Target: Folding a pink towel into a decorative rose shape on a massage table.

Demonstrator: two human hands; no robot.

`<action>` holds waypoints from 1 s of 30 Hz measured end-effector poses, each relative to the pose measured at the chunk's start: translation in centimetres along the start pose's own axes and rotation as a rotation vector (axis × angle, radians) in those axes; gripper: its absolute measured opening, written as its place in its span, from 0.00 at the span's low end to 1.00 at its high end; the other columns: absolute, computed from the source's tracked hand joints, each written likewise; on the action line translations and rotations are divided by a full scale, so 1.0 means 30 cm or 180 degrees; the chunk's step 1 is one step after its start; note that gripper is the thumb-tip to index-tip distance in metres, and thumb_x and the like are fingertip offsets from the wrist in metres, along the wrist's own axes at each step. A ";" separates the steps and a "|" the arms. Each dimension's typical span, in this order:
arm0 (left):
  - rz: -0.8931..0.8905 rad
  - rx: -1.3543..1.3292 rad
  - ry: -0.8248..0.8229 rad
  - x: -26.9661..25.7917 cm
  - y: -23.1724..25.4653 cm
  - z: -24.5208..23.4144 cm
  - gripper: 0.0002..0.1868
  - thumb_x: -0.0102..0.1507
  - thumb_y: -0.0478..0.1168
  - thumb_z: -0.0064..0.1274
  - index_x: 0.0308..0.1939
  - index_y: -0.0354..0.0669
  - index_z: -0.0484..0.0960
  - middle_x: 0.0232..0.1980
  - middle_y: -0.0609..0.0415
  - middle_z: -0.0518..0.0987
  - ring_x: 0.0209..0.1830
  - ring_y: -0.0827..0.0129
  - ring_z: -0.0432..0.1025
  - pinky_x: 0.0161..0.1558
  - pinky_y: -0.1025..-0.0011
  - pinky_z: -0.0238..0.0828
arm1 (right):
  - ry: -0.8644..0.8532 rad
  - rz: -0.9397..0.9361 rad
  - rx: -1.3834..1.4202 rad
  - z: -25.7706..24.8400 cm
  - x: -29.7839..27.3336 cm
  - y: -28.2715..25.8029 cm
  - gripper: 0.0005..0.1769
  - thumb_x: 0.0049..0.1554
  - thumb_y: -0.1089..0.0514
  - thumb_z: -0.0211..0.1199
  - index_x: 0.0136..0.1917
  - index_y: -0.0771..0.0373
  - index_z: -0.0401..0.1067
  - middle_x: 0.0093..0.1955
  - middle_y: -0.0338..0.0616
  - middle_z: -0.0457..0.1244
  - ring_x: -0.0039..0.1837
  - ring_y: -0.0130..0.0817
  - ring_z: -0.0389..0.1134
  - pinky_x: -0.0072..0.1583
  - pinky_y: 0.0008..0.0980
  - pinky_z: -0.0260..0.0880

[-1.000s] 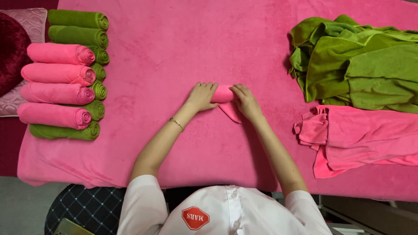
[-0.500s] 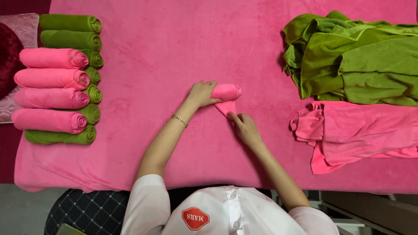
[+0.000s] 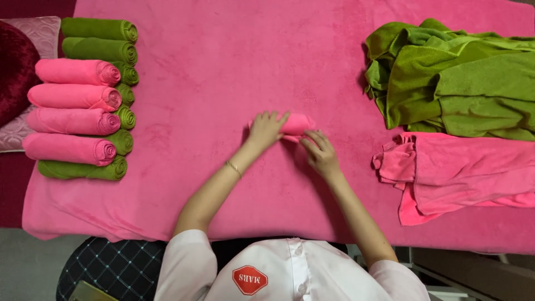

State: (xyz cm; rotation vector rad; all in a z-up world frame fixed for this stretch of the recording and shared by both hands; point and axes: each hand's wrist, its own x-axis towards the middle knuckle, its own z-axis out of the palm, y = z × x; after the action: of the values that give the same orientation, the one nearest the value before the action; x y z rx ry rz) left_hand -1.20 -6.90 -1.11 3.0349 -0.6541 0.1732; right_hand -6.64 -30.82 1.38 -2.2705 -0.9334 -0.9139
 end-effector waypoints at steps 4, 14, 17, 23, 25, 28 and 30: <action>-0.0270 0.0484 0.1869 -0.163 0.151 0.094 0.53 0.50 0.54 0.70 0.78 0.54 0.65 0.50 0.44 0.75 0.36 0.55 0.71 0.39 0.59 0.70 | 0.0178 0.0065 0.0432 -0.062 0.078 -0.048 0.13 0.59 0.68 0.65 0.54 0.56 0.83 0.66 0.50 0.70 0.65 0.51 0.72 0.69 0.48 0.72; -0.0870 0.0115 0.0078 -0.400 0.488 0.043 0.31 0.73 0.43 0.38 0.83 0.52 0.58 0.76 0.33 0.68 0.72 0.37 0.64 0.71 0.42 0.55 | -0.0262 0.0688 0.0553 -0.050 -0.137 -0.090 0.10 0.62 0.67 0.63 0.55 0.58 0.80 0.61 0.46 0.72 0.62 0.44 0.74 0.63 0.42 0.75; -0.0205 0.0009 0.1331 -0.332 0.480 0.052 0.27 0.64 0.35 0.44 0.67 0.28 0.76 0.74 0.29 0.68 0.75 0.32 0.63 0.73 0.46 0.63 | -0.0341 0.1131 0.0818 -0.090 -0.116 -0.102 0.08 0.63 0.61 0.68 0.54 0.51 0.84 0.59 0.40 0.74 0.60 0.40 0.75 0.62 0.40 0.75; 0.0467 -0.1574 0.0644 -0.137 0.246 -0.027 0.14 0.72 0.48 0.44 0.51 0.43 0.79 0.43 0.53 0.76 0.43 0.49 0.77 0.45 0.53 0.77 | -0.0786 0.1374 0.1316 -0.128 -0.070 -0.061 0.08 0.60 0.58 0.72 0.53 0.47 0.85 0.58 0.39 0.74 0.61 0.43 0.74 0.64 0.43 0.74; 0.0439 -0.1670 0.0388 -0.095 0.217 -0.026 0.16 0.73 0.52 0.43 0.57 0.53 0.79 0.44 0.54 0.76 0.45 0.49 0.78 0.48 0.52 0.77 | -0.0830 0.1434 0.1317 -0.142 -0.051 -0.076 0.08 0.60 0.58 0.72 0.53 0.48 0.85 0.58 0.40 0.74 0.61 0.43 0.74 0.64 0.44 0.74; 0.0373 -0.1906 0.0135 -0.051 0.214 0.014 0.18 0.74 0.59 0.41 0.60 0.63 0.81 0.44 0.55 0.75 0.45 0.50 0.78 0.48 0.52 0.77 | -0.0710 0.1516 0.1360 -0.156 -0.045 -0.098 0.07 0.60 0.59 0.72 0.52 0.52 0.85 0.56 0.43 0.74 0.60 0.46 0.75 0.62 0.46 0.75; 0.0323 -0.2032 0.0139 -0.041 0.228 0.042 0.19 0.74 0.60 0.40 0.57 0.63 0.82 0.42 0.57 0.73 0.42 0.52 0.78 0.45 0.54 0.78 | -0.0538 0.1525 0.1417 -0.151 -0.060 -0.107 0.06 0.60 0.60 0.72 0.51 0.54 0.85 0.55 0.46 0.74 0.58 0.48 0.75 0.61 0.47 0.75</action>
State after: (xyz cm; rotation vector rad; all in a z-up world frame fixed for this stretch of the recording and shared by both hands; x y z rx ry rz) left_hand -5.01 -12.71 -2.44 2.3839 -0.6957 0.0223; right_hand -11.76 -32.54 3.57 -2.0585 -0.5447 -0.2755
